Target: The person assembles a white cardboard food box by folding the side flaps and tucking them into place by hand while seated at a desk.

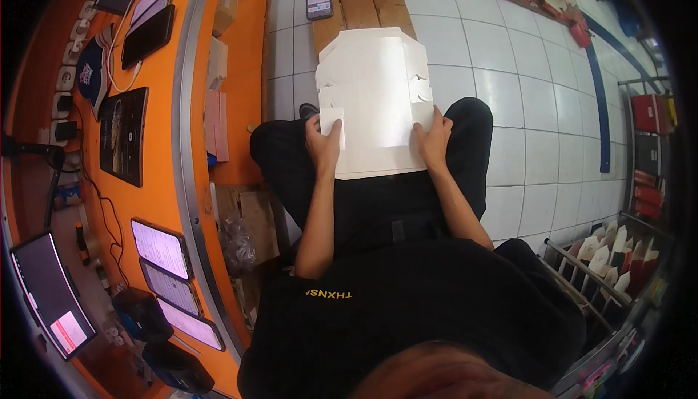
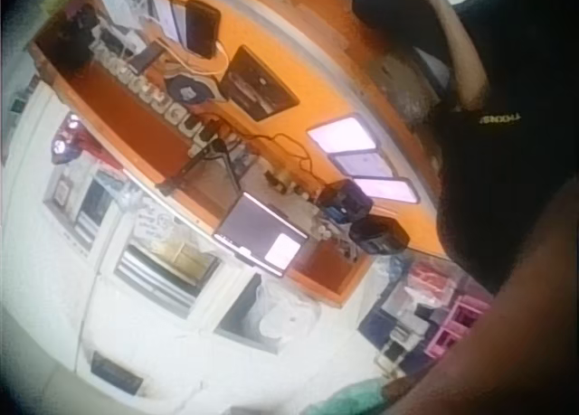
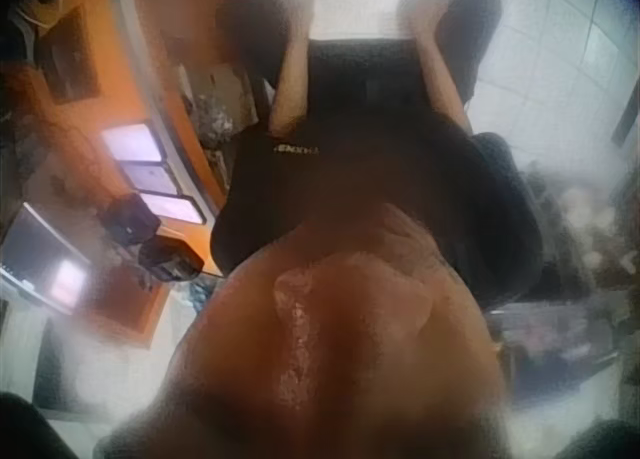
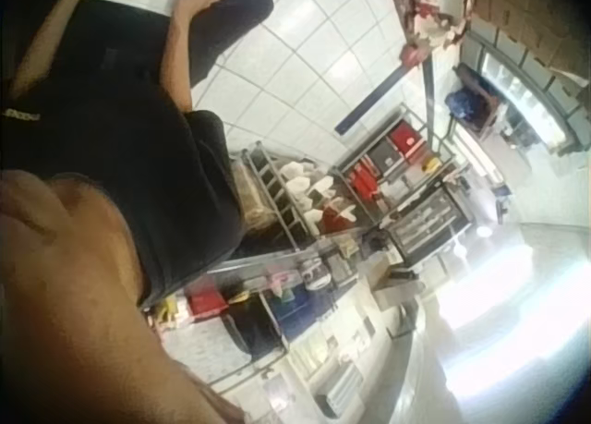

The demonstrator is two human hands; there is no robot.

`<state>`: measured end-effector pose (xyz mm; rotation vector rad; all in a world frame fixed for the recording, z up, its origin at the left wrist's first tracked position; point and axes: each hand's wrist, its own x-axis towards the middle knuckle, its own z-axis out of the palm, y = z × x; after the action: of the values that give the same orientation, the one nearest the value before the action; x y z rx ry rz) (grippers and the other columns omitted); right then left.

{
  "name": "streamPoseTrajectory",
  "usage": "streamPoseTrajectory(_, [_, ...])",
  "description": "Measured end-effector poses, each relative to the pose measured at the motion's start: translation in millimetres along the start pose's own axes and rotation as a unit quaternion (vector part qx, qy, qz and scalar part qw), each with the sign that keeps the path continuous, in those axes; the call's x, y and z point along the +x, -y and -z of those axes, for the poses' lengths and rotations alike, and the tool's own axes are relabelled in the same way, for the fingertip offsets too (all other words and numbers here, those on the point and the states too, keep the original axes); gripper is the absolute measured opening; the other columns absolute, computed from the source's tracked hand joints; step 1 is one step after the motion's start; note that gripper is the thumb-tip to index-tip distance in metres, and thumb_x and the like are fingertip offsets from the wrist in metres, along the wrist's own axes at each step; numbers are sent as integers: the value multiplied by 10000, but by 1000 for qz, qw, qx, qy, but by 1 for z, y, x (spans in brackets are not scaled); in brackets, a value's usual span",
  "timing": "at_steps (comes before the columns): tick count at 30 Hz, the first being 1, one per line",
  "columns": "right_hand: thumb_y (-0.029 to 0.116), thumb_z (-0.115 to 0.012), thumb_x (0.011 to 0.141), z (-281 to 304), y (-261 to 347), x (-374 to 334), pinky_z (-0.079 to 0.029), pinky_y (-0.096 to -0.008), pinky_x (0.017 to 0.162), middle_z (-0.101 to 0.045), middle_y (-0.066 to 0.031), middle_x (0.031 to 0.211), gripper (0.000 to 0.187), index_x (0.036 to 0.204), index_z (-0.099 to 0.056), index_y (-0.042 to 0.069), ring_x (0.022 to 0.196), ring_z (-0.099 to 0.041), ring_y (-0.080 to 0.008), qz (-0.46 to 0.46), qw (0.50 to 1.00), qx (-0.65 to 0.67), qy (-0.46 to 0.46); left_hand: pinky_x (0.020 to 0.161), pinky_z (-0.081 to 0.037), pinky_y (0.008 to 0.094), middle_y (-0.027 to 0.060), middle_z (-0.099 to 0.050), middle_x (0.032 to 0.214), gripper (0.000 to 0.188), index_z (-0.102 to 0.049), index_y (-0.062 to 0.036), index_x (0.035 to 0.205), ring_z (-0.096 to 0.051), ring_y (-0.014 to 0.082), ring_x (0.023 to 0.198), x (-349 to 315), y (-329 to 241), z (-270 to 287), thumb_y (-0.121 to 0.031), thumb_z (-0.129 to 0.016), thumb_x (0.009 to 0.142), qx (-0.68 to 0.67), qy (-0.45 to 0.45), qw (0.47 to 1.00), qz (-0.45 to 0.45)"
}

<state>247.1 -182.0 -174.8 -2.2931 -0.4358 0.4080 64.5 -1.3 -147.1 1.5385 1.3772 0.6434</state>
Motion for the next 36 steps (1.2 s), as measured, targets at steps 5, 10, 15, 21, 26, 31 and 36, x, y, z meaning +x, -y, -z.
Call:
streamPoseTrajectory(5, [237,-754,851,-1,3,4,-422,-526,1086,-435,-268,1394,778,1519,-419,20,1293,-461,-454,-29,999,-18,3,909,-547,390,205,-728,1138,485,-601,56,1241,-716,295,1029,15,7,0,-194,-795,874,-12,13,1000,-19])
streamPoseTrajectory(10, [273,-770,841,0,8,6,-406,-535,1097,-438,-268,1404,792,1519,-422,55,1301,-459,-449,-60,998,-4,5,903,-532,339,172,-730,1116,366,-634,66,1208,-697,227,1015,6,-3,11,-153,-739,935,-60,61,993,-76])
streamPoseTrajectory(15, [283,-779,850,21,31,6,-415,-515,1085,-501,-263,1344,755,1481,-434,55,1275,-489,-412,-30,999,27,-19,942,-509,319,114,-720,1151,348,-630,51,1253,-669,182,1047,-3,-24,25,-149,-712,981,-243,130,960,-55])
streamPoseTrajectory(21, [125,-763,901,57,67,16,-485,-378,987,-587,-191,1218,566,1343,-428,8,1137,-593,-254,68,925,372,-19,1060,-445,330,99,-652,1285,449,-542,18,1367,-604,184,1189,2,-39,44,-172,-715,999,-336,165,918,-129])
streamPoseTrajectory(26, [99,-752,928,53,67,18,-483,-353,979,-597,-163,1212,511,1307,-424,2,1157,-585,-221,164,939,303,-5,1078,-411,348,122,-585,1356,513,-484,10,1405,-537,217,1261,17,-38,36,-198,-708,993,-246,162,945,-143])
streamPoseTrajectory(31, [134,-754,947,45,68,17,-508,-340,923,-638,-136,1183,445,1261,-465,8,1071,-620,-197,145,926,347,21,1098,-375,376,174,-551,1352,558,-445,40,1414,-495,269,1272,13,-44,20,-235,-677,986,-219,110,952,-181])
streamPoseTrajectory(36, [194,-750,954,56,71,21,-506,-361,936,-646,-174,1176,440,1241,-488,-12,1090,-628,-238,108,941,317,39,1022,-438,437,235,-615,1255,532,-491,70,1350,-591,354,1160,21,-47,19,-344,-607,1036,-184,71,965,-172])
